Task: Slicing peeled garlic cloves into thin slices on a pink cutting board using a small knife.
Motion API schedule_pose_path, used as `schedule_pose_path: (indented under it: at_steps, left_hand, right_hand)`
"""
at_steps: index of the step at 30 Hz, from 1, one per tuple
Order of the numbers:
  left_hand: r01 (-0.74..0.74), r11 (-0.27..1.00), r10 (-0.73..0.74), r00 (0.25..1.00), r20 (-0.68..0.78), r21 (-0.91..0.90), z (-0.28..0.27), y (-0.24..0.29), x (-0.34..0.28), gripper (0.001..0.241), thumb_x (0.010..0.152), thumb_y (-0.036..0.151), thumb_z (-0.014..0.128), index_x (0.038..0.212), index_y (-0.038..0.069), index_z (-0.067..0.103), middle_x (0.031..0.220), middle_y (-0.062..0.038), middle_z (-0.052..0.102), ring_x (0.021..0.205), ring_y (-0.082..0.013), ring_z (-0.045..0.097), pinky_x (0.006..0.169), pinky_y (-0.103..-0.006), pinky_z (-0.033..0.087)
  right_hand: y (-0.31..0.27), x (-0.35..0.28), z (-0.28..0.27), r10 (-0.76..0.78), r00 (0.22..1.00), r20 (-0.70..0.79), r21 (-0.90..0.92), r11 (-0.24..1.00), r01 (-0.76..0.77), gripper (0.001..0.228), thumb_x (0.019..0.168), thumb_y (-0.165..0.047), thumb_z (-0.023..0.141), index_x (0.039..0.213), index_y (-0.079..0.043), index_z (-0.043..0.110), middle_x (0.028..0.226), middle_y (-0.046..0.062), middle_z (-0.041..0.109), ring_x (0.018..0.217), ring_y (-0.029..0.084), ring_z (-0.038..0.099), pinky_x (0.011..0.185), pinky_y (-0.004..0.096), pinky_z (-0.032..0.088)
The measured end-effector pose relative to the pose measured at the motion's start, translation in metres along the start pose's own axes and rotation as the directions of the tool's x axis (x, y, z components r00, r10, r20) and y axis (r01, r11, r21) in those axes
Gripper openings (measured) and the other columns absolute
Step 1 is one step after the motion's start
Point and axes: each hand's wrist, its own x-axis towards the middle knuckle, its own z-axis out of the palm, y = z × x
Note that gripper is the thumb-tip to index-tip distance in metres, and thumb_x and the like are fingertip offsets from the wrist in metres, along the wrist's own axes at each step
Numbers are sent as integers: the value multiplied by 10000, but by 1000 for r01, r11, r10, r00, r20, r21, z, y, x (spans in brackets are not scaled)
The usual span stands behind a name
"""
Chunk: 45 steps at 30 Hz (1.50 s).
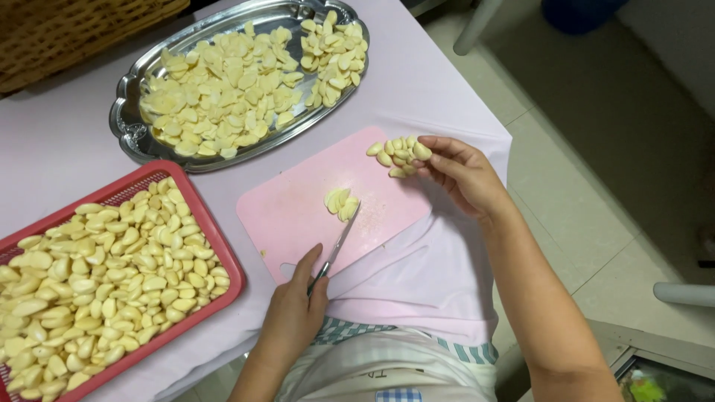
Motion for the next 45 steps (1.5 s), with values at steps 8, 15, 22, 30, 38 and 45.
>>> schedule_pose_path:
  at_steps: [8,15,22,30,38,45]
  left_hand:
    - [-76,993,72,996,-49,-95,-4,12,-3,578,1041,245,511,1610,223,417,780,-52,758,696,-222,715,731,-343,553]
    - [-316,934,287,941,-179,-165,-1,12,-9,541,1057,109,523,1579,-2,433,757,-176,765,707,-297,721,659,-396,558]
    - [-424,876,346,885,-312,-229,3,18,1,488,1082,134,509,1541,-28,483,758,-141,746,730,-243,704,665,-363,560]
    - [-746,664,604,578,-549,-56,-3,60,26,343,926,3,783,1258,34,702,1082,-87,752,994,-286,772,830,-368,638]
    - [-750,625,734,468,-492,218,-5,69,26,303,971,31,733,1269,53,679,990,-76,752,857,-265,787,744,-339,658]
    - [-701,630,747,432,-505,334,-2,76,21,330,926,-30,706,1245,39,661,938,-92,695,771,-249,764,694,-344,666]
  right_hand:
    - [35,-41,28,86,996,27,196,976,-89,410,951,-22,721,1359,-18,680,1175,182,748,962,191,748,901,270,633]
    - [62,-57,54,108,990,92,341,931,-133,351,1021,-81,632,1348,49,631,1145,253,746,982,251,789,858,327,680]
    - [66,-66,73,14,1000,13,73,997,-15,297,935,29,719,1213,116,662,1129,240,722,970,284,787,873,374,686]
    - [46,-86,101,-222,969,104,-114,966,234,560,843,172,740,1375,148,570,1212,262,682,1103,301,758,932,347,664]
    - [46,-92,106,-326,941,92,-247,908,338,593,839,146,788,1397,107,590,1128,166,689,1061,201,735,870,277,657]
    - [42,-99,115,-360,930,68,-254,896,365,595,831,137,807,1387,104,597,1096,144,686,1029,170,724,870,265,662]
